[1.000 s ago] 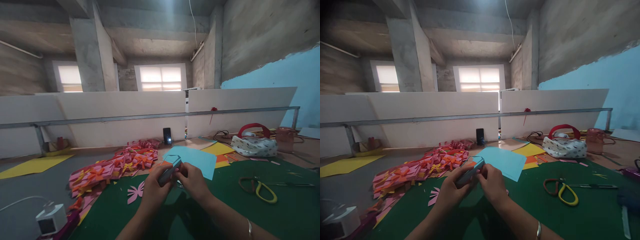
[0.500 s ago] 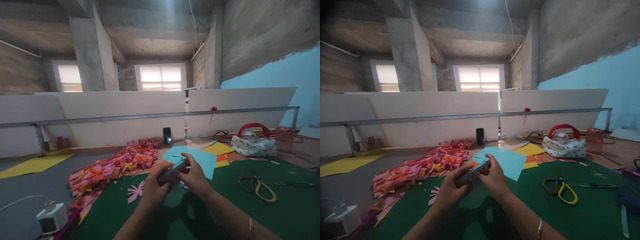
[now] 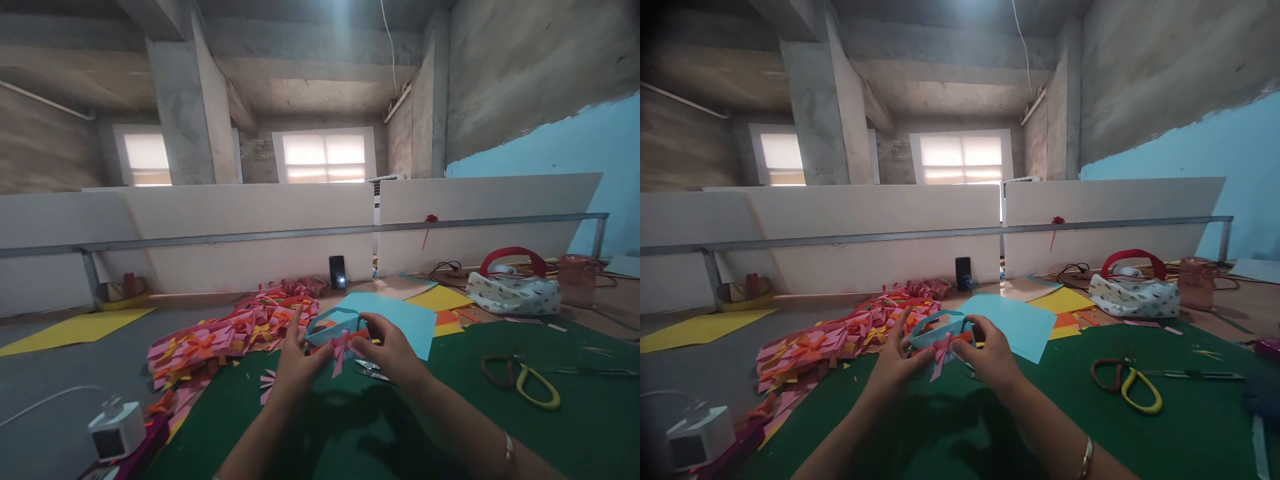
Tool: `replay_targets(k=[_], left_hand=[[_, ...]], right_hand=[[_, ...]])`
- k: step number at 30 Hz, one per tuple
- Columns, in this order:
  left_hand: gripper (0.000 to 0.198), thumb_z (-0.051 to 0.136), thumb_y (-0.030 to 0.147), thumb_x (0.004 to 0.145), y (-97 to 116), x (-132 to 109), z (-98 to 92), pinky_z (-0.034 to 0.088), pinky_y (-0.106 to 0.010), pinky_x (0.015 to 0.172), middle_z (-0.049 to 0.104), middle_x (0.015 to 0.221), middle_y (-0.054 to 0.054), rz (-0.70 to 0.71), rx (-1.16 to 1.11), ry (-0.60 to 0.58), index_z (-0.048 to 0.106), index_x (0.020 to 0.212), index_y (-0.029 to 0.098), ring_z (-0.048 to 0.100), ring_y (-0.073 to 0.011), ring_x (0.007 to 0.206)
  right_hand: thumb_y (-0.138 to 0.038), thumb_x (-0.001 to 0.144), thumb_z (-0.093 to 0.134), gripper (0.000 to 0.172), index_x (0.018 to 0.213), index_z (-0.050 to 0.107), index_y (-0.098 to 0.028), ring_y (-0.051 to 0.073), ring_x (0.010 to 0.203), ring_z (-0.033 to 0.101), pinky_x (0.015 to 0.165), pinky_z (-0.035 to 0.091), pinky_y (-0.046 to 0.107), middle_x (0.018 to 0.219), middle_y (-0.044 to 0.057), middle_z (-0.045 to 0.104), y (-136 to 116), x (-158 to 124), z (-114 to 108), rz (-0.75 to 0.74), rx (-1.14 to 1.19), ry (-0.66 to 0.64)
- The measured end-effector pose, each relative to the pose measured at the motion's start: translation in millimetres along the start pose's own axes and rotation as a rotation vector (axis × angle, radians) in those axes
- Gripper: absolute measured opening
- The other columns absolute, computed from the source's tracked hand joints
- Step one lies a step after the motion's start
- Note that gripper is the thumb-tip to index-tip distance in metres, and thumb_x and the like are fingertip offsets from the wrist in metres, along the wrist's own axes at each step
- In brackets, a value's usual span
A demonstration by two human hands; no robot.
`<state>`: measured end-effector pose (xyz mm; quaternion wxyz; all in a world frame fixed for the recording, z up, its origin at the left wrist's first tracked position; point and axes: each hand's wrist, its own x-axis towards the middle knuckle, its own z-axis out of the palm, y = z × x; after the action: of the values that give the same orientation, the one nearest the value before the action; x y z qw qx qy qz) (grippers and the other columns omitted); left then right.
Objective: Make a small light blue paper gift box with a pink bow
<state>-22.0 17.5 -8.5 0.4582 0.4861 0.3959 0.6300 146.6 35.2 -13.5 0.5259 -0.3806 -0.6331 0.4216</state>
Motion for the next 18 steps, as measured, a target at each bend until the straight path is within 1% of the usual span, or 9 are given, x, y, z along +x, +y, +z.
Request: replay_targets(k=[2, 4, 6, 9, 10, 12, 15, 18], left_hand=[[0.11, 0.079, 0.017, 0.048, -0.2, 1.5, -0.1, 0.051, -0.035, 0.071, 0.065, 0.099, -0.012, -0.062, -0.053, 0.015, 0.014, 0.137, 0.024, 0.065, -0.0241, 0.08], [0.109, 0.079, 0.014, 0.048, -1.0, 2.9, 0.2, 0.051, -0.035, 0.07, 0.065, 0.098, -0.013, -0.145, -0.108, 0.023, 0.016, 0.136, 0.023, 0.065, -0.0248, 0.08], [0.099, 0.078, 0.016, 0.051, -2.3, 4.4, 0.4, 0.052, -0.035, 0.07, 0.064, 0.101, -0.014, -0.219, -0.151, 0.029, 0.023, 0.134, 0.021, 0.065, -0.0249, 0.081], [0.074, 0.074, 0.024, 0.059, -4.2, 6.0, 0.8, 0.051, -0.034, 0.069, 0.063, 0.101, -0.014, -0.297, -0.15, 0.004, 0.04, 0.124, 0.018, 0.065, -0.024, 0.079], [0.066, 0.072, 0.025, 0.061, -4.5, 6.0, 1.1, 0.051, -0.034, 0.068, 0.064, 0.098, -0.012, -0.31, -0.142, -0.007, 0.043, 0.12, 0.017, 0.065, -0.0232, 0.077], [0.056, 0.068, 0.021, 0.063, -4.7, 5.3, 1.8, 0.051, -0.031, 0.065, 0.065, 0.089, -0.009, -0.322, -0.135, -0.01, 0.047, 0.116, 0.019, 0.065, -0.021, 0.073], [0.055, 0.064, 0.01, 0.061, -5.7, 4.5, 1.6, 0.049, -0.028, 0.062, 0.064, 0.077, -0.002, -0.3, -0.14, 0.012, 0.047, 0.113, 0.021, 0.064, -0.0176, 0.067], [0.056, 0.06, 0.004, 0.057, -9.1, 6.3, -1.4, 0.048, -0.026, 0.058, 0.06, 0.069, 0.002, -0.271, -0.15, -0.011, 0.048, 0.109, 0.021, 0.062, -0.015, 0.061]], right_hand=[[-0.043, 0.063, 0.067, 0.05, 0.104, 0.058, -0.015, 0.022, 0.083, 0.061, 0.071, 0.05, 0.032, 0.089, 0.006, 0.066, -1.3, -0.1, 1.4, 0.057, 0.119, -0.021], [-0.044, 0.064, 0.067, 0.043, 0.095, 0.062, -0.015, 0.021, 0.08, 0.063, 0.07, 0.05, 0.032, 0.087, 0.006, 0.067, -3.3, -2.0, 2.7, 0.095, 0.197, -0.042], [-0.04, 0.063, 0.068, 0.037, 0.089, 0.063, -0.015, 0.02, 0.077, 0.063, 0.069, 0.05, 0.031, 0.085, 0.005, 0.068, -5.5, -5.1, 3.3, 0.108, 0.217, -0.047], [-0.036, 0.065, 0.067, 0.031, 0.087, 0.062, -0.015, 0.02, 0.078, 0.063, 0.07, 0.05, 0.03, 0.083, 0.005, 0.067, -8.0, -9.4, 3.4, 0.089, 0.213, -0.046], [-0.035, 0.067, 0.066, 0.029, 0.087, 0.062, -0.015, 0.02, 0.079, 0.063, 0.07, 0.049, 0.03, 0.083, 0.005, 0.067, -8.2, -10.3, 3.4, 0.081, 0.201, -0.045], [-0.035, 0.068, 0.065, 0.029, 0.088, 0.061, -0.015, 0.02, 0.08, 0.063, 0.071, 0.049, 0.03, 0.085, 0.005, 0.067, -7.7, -11.0, 3.7, 0.071, 0.171, -0.046], [-0.037, 0.069, 0.064, 0.031, 0.09, 0.06, -0.015, 0.019, 0.079, 0.063, 0.068, 0.05, 0.03, 0.085, 0.005, 0.066, -4.6, -10.6, 4.6, 0.091, 0.145, -0.064], [-0.035, 0.069, 0.064, 0.031, 0.092, 0.058, -0.015, 0.019, 0.077, 0.062, 0.067, 0.05, 0.031, 0.084, 0.005, 0.066, -1.6, -10.4, 6.0, 0.084, 0.137, -0.099]])
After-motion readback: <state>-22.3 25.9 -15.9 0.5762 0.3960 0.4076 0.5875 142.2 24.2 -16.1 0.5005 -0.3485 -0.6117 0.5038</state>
